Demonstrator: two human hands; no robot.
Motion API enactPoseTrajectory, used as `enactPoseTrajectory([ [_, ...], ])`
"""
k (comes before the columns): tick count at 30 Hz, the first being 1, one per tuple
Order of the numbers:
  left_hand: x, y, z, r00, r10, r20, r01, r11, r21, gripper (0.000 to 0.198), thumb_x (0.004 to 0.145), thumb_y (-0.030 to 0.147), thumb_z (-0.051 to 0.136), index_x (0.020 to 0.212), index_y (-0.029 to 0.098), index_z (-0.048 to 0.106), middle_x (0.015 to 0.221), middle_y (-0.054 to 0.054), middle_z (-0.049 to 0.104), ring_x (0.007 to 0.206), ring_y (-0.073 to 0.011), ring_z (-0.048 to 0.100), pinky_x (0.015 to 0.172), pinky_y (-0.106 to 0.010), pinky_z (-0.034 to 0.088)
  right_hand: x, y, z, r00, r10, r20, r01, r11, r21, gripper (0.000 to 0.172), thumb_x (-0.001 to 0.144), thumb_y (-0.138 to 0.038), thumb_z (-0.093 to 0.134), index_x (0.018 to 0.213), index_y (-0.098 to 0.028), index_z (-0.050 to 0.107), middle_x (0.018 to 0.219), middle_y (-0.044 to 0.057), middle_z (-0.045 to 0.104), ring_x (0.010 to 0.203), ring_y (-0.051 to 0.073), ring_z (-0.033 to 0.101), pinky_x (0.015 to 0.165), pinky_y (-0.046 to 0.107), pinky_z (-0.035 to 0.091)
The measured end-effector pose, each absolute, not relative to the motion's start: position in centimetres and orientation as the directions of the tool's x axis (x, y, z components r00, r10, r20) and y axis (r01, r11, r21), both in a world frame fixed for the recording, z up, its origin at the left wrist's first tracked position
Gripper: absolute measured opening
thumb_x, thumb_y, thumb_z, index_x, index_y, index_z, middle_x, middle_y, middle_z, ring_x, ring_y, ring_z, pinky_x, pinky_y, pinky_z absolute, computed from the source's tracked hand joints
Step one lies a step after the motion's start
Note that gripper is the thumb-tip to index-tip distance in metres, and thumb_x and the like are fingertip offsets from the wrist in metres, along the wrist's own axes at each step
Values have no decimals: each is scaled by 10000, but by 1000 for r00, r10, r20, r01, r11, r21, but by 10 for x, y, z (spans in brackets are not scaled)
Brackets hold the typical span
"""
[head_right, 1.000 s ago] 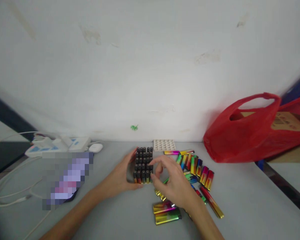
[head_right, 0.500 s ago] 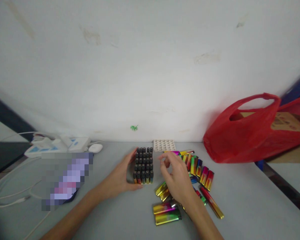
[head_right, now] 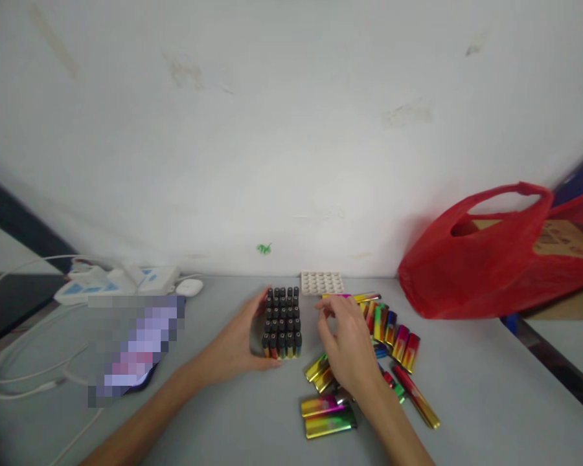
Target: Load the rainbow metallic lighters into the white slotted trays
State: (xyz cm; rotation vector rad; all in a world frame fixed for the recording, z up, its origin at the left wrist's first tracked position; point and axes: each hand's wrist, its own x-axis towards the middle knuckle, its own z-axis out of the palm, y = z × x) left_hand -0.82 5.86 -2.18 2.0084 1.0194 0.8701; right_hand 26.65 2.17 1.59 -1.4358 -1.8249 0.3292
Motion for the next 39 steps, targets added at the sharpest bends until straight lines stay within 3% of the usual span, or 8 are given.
enactPoseTrajectory([
  [3,-8,59,-21,457,856,241,370,-429,824,1450,603,377,1102,1766,395,237,1766,-159,413,1591,-518,433,1330,-773,331,267,23,16,-112,902,418,775,342,-531,191,1080,-225,534,1158,-220,708,1181,119,741,1186,355,613,1068,549,455],
  [10,-8,59,-21,446,860,246,358,-424,832,1419,596,382,1098,1756,378,281,1742,-159,446,1568,-516,461,1328,-754,342,264,21,4,-202,910,362,901,317,-294,405,1090,-224,529,1468,-210,673,1550,175,658,1406,422,549,1119,655,439],
  [17,-8,63,-15,436,868,235,404,-423,811,1447,542,404,1111,1750,338,317,1697,-176,501,1554,-521,483,1312,-744,385,263,21,-2,-221,931,290,918,299,-261,450,1109,-225,489,1534,-197,633,1658,175,594,1512,419,505,1175,702,429],
  [24,-17,76,-23,417,873,252,347,-409,844,1374,610,288,1096,1734,395,313,1720,-158,492,1574,-477,480,1336,-763,313,262,21,-2,-206,945,253,904,283,-322,464,1098,-242,521,1545,-197,633,1694,169,559,1540,428,476,1209,727,402],
  [29,-18,81,-26,382,886,262,347,-400,848,1308,658,268,1070,1726,385,325,1721,-154,487,1584,-461,476,1343,-737,316,258,16,6,-221,941,256,806,324,-495,401,1121,-286,522,1493,-244,666,1574,148,668,1499,387,523,1236,690,388],
  [31,-17,80,-25,374,886,273,355,-409,841,1268,701,281,1048,1731,377,314,1723,-148,486,1582,-449,486,1346,-697,337,254,12,9,-231,947,225,742,321,-589,469,1133,-306,510,1596,-262,573,1541,146,687,1479,370,559,1247,685,391],
  [35,-12,79,-25,322,910,263,359,-374,855,1270,719,310,1036,1739,354,280,1678,-156,540,1549,-439,533,1318,-685,383,245,2,12,-274,948,165,646,308,-699,758,1133,-284,492,1808,-301,147,1641,152,597,1520,324,556,1301,642,369],
  [39,-8,80,-26,271,931,245,376,-336,864,1239,752,351,1013,1739,323,265,1623,-177,598,1508,-427,585,1290,-670,424,238,-3,9,-294,948,126,633,292,-717,818,1113,-229,485,1818,-308,78,1687,158,544,1565,309,517,1334,605,345],
])
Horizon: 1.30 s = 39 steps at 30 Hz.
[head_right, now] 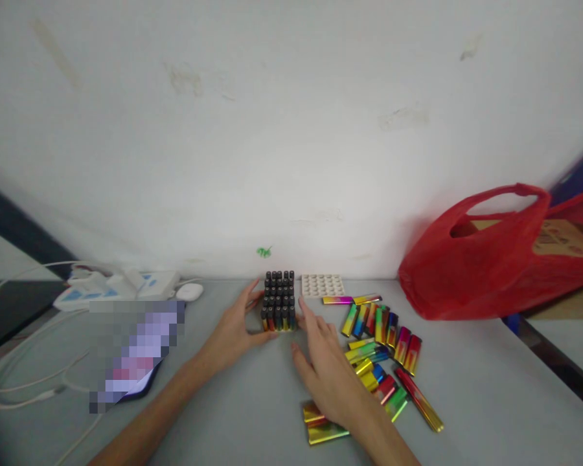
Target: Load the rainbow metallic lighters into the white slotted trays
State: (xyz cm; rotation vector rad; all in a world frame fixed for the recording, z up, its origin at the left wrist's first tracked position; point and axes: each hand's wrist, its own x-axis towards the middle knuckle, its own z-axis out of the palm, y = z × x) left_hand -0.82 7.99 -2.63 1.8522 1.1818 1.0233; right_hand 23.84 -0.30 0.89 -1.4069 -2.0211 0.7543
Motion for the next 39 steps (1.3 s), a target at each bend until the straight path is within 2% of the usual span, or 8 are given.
enactPoseTrajectory([
  [7,-6,78,-28,233,938,257,431,-337,837,1067,875,318,920,1734,293,288,1596,-178,633,1490,-376,614,1298,-626,414,235,-2,2,-321,941,111,594,292,-749,835,1100,-241,527,1821,-298,110,1791,146,409,1662,326,362,1365,612,277],
  [12,-4,79,-30,221,933,283,431,-354,830,1005,916,314,882,1730,296,292,1584,-171,658,1485,-365,628,1280,-624,442,235,4,1,-323,942,89,552,264,-791,894,1076,-268,565,1827,-267,79,1785,157,424,1659,329,364,1364,602,258],
  [17,-1,81,-32,193,938,288,455,-345,821,957,939,265,850,1724,288,303,1562,-169,679,1463,-355,653,1266,-613,466,235,14,4,-320,948,8,495,174,-851,956,1065,-332,591,1827,-252,19,1817,162,378,1704,326,296,1383,647,65],
  [19,0,81,-33,175,941,289,463,-338,819,944,942,257,848,1718,277,311,1541,-170,693,1447,-351,666,1254,-604,482,234,17,5,-321,947,0,483,163,-860,965,1061,-357,601,1827,-235,26,1822,169,364,1714,315,273,1385,638,44],
  [23,2,83,-33,153,940,304,468,-340,816,918,935,239,852,1699,266,345,1519,-174,703,1434,-352,673,1242,-593,498,234,24,1,-315,949,-3,429,140,-892,988,1040,-390,647,1826,-248,66,1833,160,338,1713,312,280,1383,641,97],
  [27,5,85,-33,146,936,320,466,-350,812,919,929,204,849,1698,262,351,1510,-183,700,1422,-356,676,1235,-597,502,236,31,-4,-293,956,13,375,127,-918,992,1006,-381,708,1819,-274,150,1815,157,381,1697,333,321,1376,659,143],
  [34,5,87,-36,156,931,329,453,-363,814,912,951,190,821,1710,264,320,1527,-197,676,1439,-361,657,1240,-614,490,236,40,-5,-318,946,54,368,176,-913,975,1005,-384,708,1810,-259,172,1814,164,383,1693,328,331,1383,638,146],
  [39,5,87,-36,147,928,343,478,-370,796,910,936,205,842,1692,274,341,1493,-178,696,1407,-360,679,1227,-617,505,238,43,-7,-270,952,144,450,257,-855,861,1033,-334,616,1790,-243,218,1747,167,490,1622,322,449,1338,613,295],
])
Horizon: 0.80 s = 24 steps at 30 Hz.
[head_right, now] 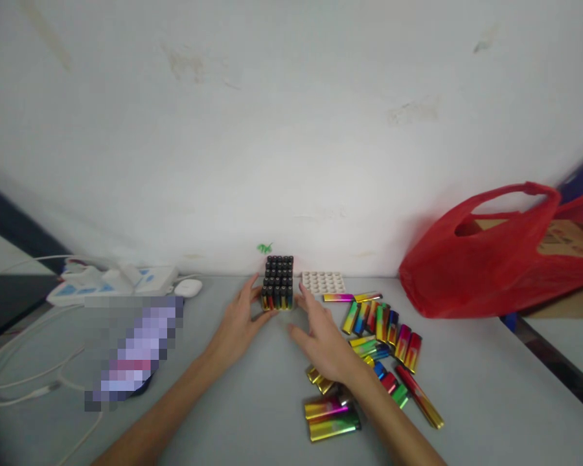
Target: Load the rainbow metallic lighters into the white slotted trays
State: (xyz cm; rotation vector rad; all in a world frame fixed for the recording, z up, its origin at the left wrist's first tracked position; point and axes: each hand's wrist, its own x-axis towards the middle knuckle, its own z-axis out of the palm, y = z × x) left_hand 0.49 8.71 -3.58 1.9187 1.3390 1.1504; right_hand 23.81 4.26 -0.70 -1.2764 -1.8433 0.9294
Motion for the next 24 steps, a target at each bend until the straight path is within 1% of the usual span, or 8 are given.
enactPoseTrajectory([
  [2,5,87,-35,139,929,343,492,-366,790,903,935,199,840,1686,269,344,1488,-174,696,1405,-351,680,1228,-605,510,241,46,-3,-194,948,254,584,319,-746,756,1016,-251,558,1739,-212,340,1659,163,585,1554,327,504,1294,595,358],
  [4,5,86,-35,138,931,339,498,-361,788,894,939,199,834,1682,267,342,1500,-171,690,1413,-344,676,1237,-600,506,245,52,4,-113,928,356,754,314,-578,619,989,-190,527,1607,-187,525,1539,154,669,1465,340,539,1237,562,406],
  [6,5,86,-35,143,933,331,492,-357,794,891,945,204,828,1681,278,333,1518,-166,682,1431,-340,667,1247,-601,498,249,58,11,-25,921,390,883,203,-424,442,1005,-206,529,1425,-176,664,1403,163,723,1352,366,576,1157,534,445],
  [7,5,86,-34,146,934,326,485,-355,799,898,946,205,826,1684,287,321,1531,-164,677,1443,-339,660,1252,-601,494,251,62,13,25,922,386,912,138,-387,405,1013,-230,546,1387,-150,681,1366,195,724,1314,401,577,1125,555,444],
  [9,5,86,-34,152,938,313,473,-347,810,924,949,208,821,1696,302,287,1554,-163,666,1462,-334,648,1257,-598,490,252,68,15,137,935,328,960,-43,-278,438,1037,-335,592,1408,-111,659,1361,252,701,1267,455,582,1075,573,433],
  [12,5,86,-33,157,942,297,466,-336,819,944,954,211,814,1707,315,254,1570,-165,660,1480,-325,637,1265,-592,483,248,77,13,237,946,223,968,-211,-134,648,1049,-564,625,1482,-83,588,1357,297,695,1235,485,619,1036,547,423],
  [17,4,86,-34,165,944,285,468,-329,820,894,957,220,809,1689,303,303,1580,-169,659,1495,-323,626,1277,-589,469,233,88,10,261,942,210,964,-244,-102,819,1005,-746,619,1428,-45,584,1201,336,749,1173,499,674,1028,553,408],
  [24,3,87,-36,175,930,324,455,-368,811,887,963,215,800,1695,280,304,1565,-178,666,1474,-338,641,1260,-613,487,222,91,12,239,937,254,970,-220,-102,772,979,-775,616,1296,-73,663,1152,358,763,1149,537,687,1019,630,418],
])
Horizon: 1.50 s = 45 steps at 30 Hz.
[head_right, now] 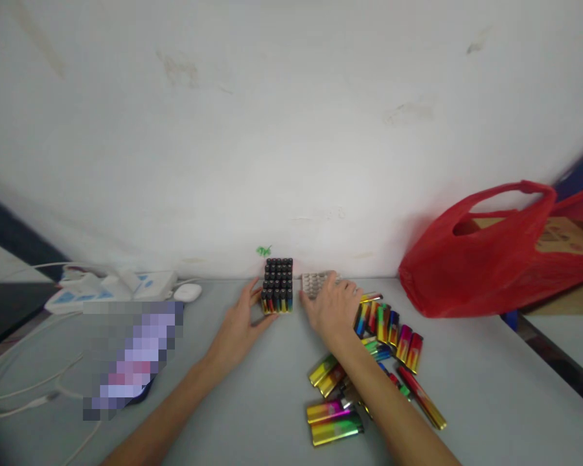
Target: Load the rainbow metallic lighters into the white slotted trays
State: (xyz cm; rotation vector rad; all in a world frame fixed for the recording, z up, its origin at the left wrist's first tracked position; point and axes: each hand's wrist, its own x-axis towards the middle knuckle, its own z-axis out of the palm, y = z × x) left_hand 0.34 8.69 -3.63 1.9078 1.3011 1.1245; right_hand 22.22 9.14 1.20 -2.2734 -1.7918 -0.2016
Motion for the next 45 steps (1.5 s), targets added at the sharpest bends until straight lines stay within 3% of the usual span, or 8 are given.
enactPoseTrajectory([
  [9,4,86,-34,177,932,316,466,-362,807,882,960,183,802,1692,271,318,1560,-186,667,1460,-343,650,1257,-625,486,231,87,20,232,933,274,968,-194,-158,772,956,-671,708,1417,-61,603,1199,328,762,1153,516,692,988,587,463],
  [14,4,85,-32,181,931,316,470,-364,804,875,965,187,791,1693,263,312,1570,-190,663,1473,-344,641,1264,-633,474,255,70,29,220,914,340,953,-128,-274,780,939,-614,725,1497,-96,556,1289,283,731,1227,500,645,1023,584,457],
  [21,5,83,-30,197,928,316,481,-372,794,859,991,245,756,1706,270,280,1609,-192,639,1514,-347,611,1276,-625,467,286,44,35,-29,875,483,727,350,-591,875,913,-530,766,1640,-216,395,1586,200,576,1432,425,543,1207,617,401],
  [28,-7,70,-15,235,898,372,529,-439,726,762,1021,155,537,1732,225,272,1714,-188,531,1602,-317,514,1331,-584,406,286,19,32,-81,855,513,484,483,-729,874,900,-435,791,1654,-259,383,1660,165,506,1517,411,489,1261,594,395],
  [32,-19,56,9,59,800,597,592,-510,624,438,1050,223,529,1482,254,595,1571,-114,673,1245,-284,767,1073,-475,611,273,6,33,-177,835,521,509,531,-678,959,810,-348,818,1657,-255,379,1617,162,519,1483,422,505,1261,581,397],
  [34,-19,48,19,-30,764,644,578,-512,635,299,1083,291,543,1358,248,652,1393,-91,769,1031,-242,799,954,-419,624,267,2,35,-268,821,504,530,563,-634,1055,748,-307,855,1675,-272,352,1620,154,523,1483,428,508,1274,582,384],
  [40,4,26,27,136,940,313,70,-324,943,437,1127,545,507,1403,225,617,881,-23,793,639,-179,699,582,-275,539,254,-7,36,-449,756,475,511,654,-558,1253,666,-296,897,1722,-345,224,1735,119,468,1568,452,458,1346,646,232],
  [45,17,16,24,270,961,66,-138,-29,990,532,1017,631,688,1396,258,663,778,0,714,607,-174,651,558,-256,552,245,-11,34,-539,702,465,478,710,-518,1288,675,-372,928,1741,-380,205,1778,117,425,1581,460,459,1322,660,289],
])
